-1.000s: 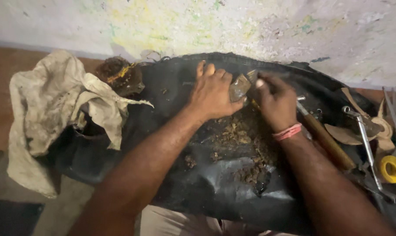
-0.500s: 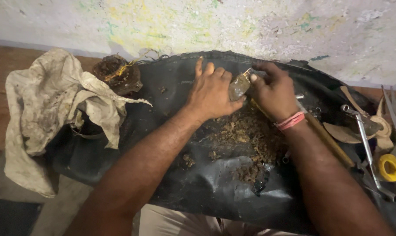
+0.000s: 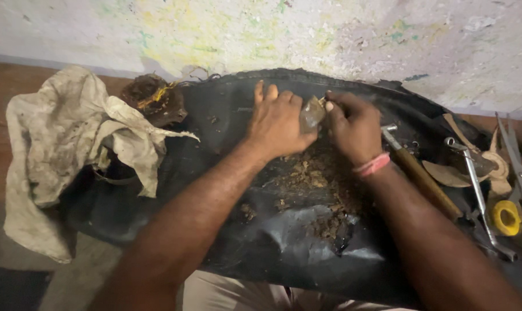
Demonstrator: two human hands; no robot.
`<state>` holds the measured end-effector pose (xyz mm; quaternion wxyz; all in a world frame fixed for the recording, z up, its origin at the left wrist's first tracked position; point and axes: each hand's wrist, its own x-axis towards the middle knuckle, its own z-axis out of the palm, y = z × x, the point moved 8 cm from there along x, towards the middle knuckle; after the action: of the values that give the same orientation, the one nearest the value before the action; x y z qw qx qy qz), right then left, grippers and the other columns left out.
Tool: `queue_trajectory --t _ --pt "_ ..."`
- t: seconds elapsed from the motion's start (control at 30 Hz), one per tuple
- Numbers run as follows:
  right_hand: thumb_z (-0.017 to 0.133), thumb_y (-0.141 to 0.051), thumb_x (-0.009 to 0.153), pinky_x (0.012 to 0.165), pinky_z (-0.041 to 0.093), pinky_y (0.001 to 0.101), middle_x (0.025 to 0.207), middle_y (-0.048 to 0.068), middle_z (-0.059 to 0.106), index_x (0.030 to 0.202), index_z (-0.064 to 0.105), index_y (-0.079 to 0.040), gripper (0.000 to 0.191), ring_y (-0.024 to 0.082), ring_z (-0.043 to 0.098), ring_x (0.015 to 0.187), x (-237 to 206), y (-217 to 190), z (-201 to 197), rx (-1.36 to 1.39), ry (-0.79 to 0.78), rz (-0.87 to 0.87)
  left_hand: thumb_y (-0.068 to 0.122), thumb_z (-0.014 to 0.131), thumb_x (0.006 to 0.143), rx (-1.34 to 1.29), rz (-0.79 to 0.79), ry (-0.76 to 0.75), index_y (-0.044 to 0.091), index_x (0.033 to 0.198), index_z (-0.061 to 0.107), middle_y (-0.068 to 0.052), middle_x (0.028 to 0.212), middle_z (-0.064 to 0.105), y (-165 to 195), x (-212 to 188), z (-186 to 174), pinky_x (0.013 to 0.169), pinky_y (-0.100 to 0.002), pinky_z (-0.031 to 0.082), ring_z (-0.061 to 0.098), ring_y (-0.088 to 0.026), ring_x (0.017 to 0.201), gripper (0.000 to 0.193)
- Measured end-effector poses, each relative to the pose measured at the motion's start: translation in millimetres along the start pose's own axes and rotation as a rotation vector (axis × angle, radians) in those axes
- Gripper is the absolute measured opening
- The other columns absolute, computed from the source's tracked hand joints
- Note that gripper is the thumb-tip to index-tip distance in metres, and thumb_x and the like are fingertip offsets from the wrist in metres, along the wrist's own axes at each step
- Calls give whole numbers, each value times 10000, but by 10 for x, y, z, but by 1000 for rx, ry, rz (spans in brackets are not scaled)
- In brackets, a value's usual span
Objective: The person uses a hammer and chisel to chip away at a cylindrical metal part, then uses a screwdriver to pry and scrape material from the same part. The person repeatedly rotates and repositions the part while working on it.
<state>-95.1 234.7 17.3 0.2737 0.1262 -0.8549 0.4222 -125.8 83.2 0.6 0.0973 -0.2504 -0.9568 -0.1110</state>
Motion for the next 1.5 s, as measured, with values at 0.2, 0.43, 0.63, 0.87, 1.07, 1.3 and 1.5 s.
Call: queue_trajectory --t 0.2,0.43,0.63,0.87,1.07,1.3,1.5 --pt "697 -38 956 755 561 309 995 183 767 1177 739 -3 228 214 757 837 -224 -155 -95 32 62 2 528 756 733 28 67 112 -42 1148 668 -223 1148 653 63 -24 -73 1145 -697 185 512 -427 1202 711" --pt "726 -40 966 762 577 323 1003 183 768 1160 739 -3 197 219 761 832 -14 -43 5 41 104 -49 552 760 738 29 28 59 -35 1159 667 -208 1161 655 61 -9 -77 1178 -690 177 513 -410 1223 728" --pt "721 -41 943 708 558 344 905 197 747 1145 736 -3 206 251 744 749 -135 -52 -37 -21 119 -17 534 768 725 31 14 48 -41 1160 664 -225 1178 643 64 -1 -81 1150 -692 192 501 -426 1217 728" --pt "715 -43 958 710 558 341 938 211 740 1154 735 -2 201 269 754 781 -196 -193 -96 -36 132 -57 539 747 762 62 17 8 -46 1207 645 -216 1215 632 68 -2 -21 1169 -687 184 491 -416 1245 742" --pt "689 -21 942 729 562 335 957 184 755 1164 741 -1 229 258 749 776 -245 -185 -134 -44 123 -70 583 740 770 56 19 -35 -44 1236 627 -222 1236 613 47 29 8 1164 -686 162 477 -415 1252 789" --pt "725 -45 955 726 559 344 952 183 755 1127 744 -3 179 254 731 766 -40 -5 -15 -10 116 -36 566 754 753 55 28 3 -31 1196 648 -210 1213 629 61 -2 -29 1180 -687 159 483 -407 1257 751" --pt "722 -51 957 716 562 350 945 200 748 1147 740 -10 194 264 744 777 -151 -110 -78 -49 123 -83 548 761 729 31 20 25 -34 1159 658 -217 1190 636 72 9 -58 1157 -687 173 486 -412 1235 731"
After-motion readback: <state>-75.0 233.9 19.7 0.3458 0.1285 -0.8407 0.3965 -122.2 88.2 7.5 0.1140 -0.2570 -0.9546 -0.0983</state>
